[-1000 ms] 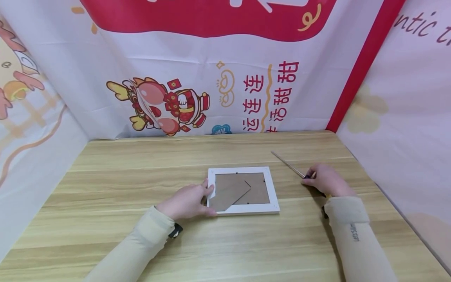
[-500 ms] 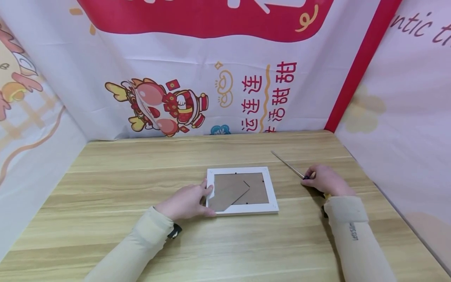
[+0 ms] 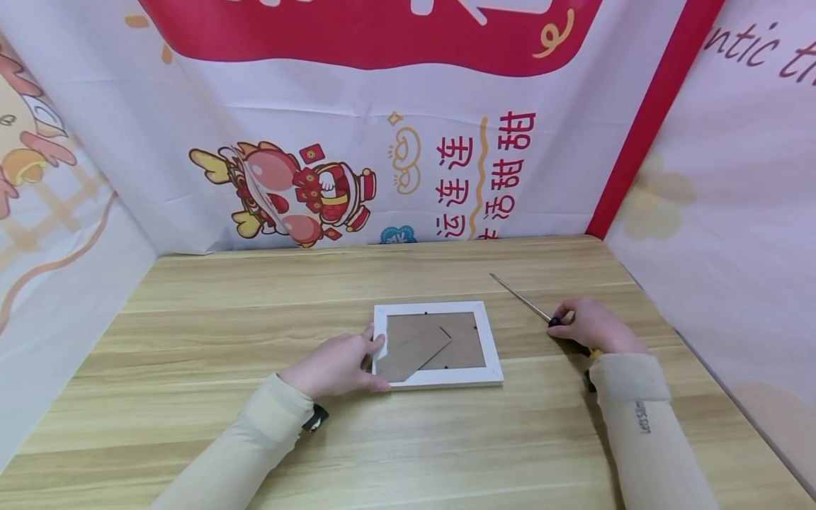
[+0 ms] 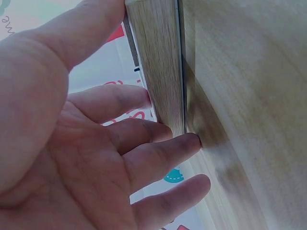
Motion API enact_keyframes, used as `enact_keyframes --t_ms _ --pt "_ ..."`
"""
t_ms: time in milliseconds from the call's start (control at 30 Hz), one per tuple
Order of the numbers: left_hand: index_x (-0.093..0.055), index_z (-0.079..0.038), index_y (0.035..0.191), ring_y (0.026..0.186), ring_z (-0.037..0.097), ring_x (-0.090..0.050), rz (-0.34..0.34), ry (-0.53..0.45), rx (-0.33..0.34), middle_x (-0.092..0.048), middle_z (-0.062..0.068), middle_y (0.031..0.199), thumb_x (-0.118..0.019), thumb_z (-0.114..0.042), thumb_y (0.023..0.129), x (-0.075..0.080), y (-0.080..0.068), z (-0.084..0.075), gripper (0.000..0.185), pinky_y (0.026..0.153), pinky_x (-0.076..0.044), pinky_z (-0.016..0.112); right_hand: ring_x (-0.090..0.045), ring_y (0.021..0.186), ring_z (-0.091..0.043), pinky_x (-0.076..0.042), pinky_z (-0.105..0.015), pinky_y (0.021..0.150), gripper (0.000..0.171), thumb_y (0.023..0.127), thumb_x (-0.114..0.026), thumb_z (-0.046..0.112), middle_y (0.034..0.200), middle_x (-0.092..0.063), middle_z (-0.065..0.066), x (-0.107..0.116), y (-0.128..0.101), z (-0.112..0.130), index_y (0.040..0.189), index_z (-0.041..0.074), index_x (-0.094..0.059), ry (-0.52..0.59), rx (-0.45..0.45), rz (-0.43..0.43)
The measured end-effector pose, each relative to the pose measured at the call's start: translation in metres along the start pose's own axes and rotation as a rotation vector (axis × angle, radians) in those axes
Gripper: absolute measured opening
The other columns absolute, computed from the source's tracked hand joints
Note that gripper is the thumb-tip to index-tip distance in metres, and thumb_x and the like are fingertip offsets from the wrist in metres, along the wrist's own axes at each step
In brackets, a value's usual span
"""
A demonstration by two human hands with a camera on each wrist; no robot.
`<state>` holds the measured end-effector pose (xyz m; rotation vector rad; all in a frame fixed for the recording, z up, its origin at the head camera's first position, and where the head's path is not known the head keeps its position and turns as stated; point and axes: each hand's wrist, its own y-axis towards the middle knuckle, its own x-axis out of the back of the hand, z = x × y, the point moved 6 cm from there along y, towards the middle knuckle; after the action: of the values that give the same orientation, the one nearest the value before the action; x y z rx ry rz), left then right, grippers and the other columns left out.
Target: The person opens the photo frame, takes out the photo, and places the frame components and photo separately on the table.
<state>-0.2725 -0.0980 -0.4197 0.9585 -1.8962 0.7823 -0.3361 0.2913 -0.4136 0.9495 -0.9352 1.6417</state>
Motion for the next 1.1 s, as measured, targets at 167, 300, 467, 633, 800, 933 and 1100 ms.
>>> enact_keyframes --t_ms 167,300,467,633,800,933,1100 --pt "-0.047 0.001 0.145 0.101 0.023 -0.058 -0.004 0.011 -0.009 -0.031 0.030 0.151 -0.082 -0.043 0.079 0.001 0.000 -0.002 0.087 0.085 -0.048 0.035 -0.057 0.081 -0.023 -0.046 -0.039 0.073 0.027 0.087 -0.076 0.028 0.092 -0.066 -0.008 0.002 -0.001 -0.002 0.100 0.005 -0.068 0.004 -0.012 0.019" --pt "-0.047 0.001 0.145 0.103 0.024 -0.058 -0.003 0.011 -0.013 -0.031 0.031 0.151 -0.082 -0.043 0.079 0.001 0.000 -0.003 0.086 0.085 -0.048 0.035 -0.059 0.083 -0.024 -0.049 -0.041 0.074 0.033 0.089 -0.074 0.028 0.098 -0.067 -0.011 0.003 -0.001 -0.003 0.107 0.002 -0.067 0.002 -0.033 0.047" --pt "-0.048 0.000 0.145 0.100 0.023 -0.058 -0.002 0.012 -0.011 -0.031 0.031 0.152 -0.082 -0.043 0.079 0.001 0.000 -0.002 0.086 0.084 -0.048 0.034 -0.060 0.081 -0.026 -0.051 -0.042 0.070 0.040 0.091 -0.073 0.028 0.097 -0.066 -0.016 0.008 -0.002 -0.003 0.115 -0.002 -0.063 0.021 -0.058 0.051" --pt "-0.048 0.000 0.145 0.093 0.021 -0.057 0.001 0.009 -0.010 -0.030 0.030 0.152 -0.082 -0.043 0.079 0.000 0.000 -0.001 0.086 0.080 -0.047 0.032 -0.059 0.079 -0.026 -0.050 -0.042 0.069 0.040 0.091 -0.071 0.029 0.093 -0.064 -0.015 0.020 -0.006 0.009 0.116 -0.001 -0.064 0.010 -0.034 -0.014" --pt "-0.048 0.000 0.145 0.091 0.021 -0.056 0.000 0.007 -0.012 -0.030 0.030 0.152 -0.082 -0.043 0.079 0.000 0.000 0.000 0.086 0.078 -0.046 0.032 -0.058 0.075 -0.024 -0.050 -0.042 0.069 0.039 0.090 -0.072 0.027 0.088 -0.064 -0.012 0.031 -0.011 0.030 0.116 -0.002 -0.066 -0.013 0.025 -0.060" --pt "-0.048 -0.001 0.145 0.091 0.020 -0.057 -0.002 0.012 -0.005 -0.030 0.029 0.152 -0.082 -0.044 0.079 0.000 0.000 0.000 0.086 0.078 -0.047 0.032 -0.056 0.074 -0.022 -0.049 -0.041 0.071 0.038 0.090 -0.073 0.027 0.087 -0.064 -0.008 0.036 -0.017 0.051 0.117 0.001 -0.068 -0.052 0.047 -0.069" --pt "-0.048 -0.002 0.145 0.092 0.020 -0.057 -0.001 0.011 0.009 -0.031 0.027 0.153 -0.082 -0.045 0.078 0.001 0.000 0.000 0.086 0.078 -0.047 0.031 -0.054 0.073 -0.019 -0.047 -0.038 0.069 0.038 0.088 -0.075 0.027 0.083 -0.063 -0.003 0.033 -0.021 0.079 0.117 0.004 -0.070 -0.117 0.097 -0.035"
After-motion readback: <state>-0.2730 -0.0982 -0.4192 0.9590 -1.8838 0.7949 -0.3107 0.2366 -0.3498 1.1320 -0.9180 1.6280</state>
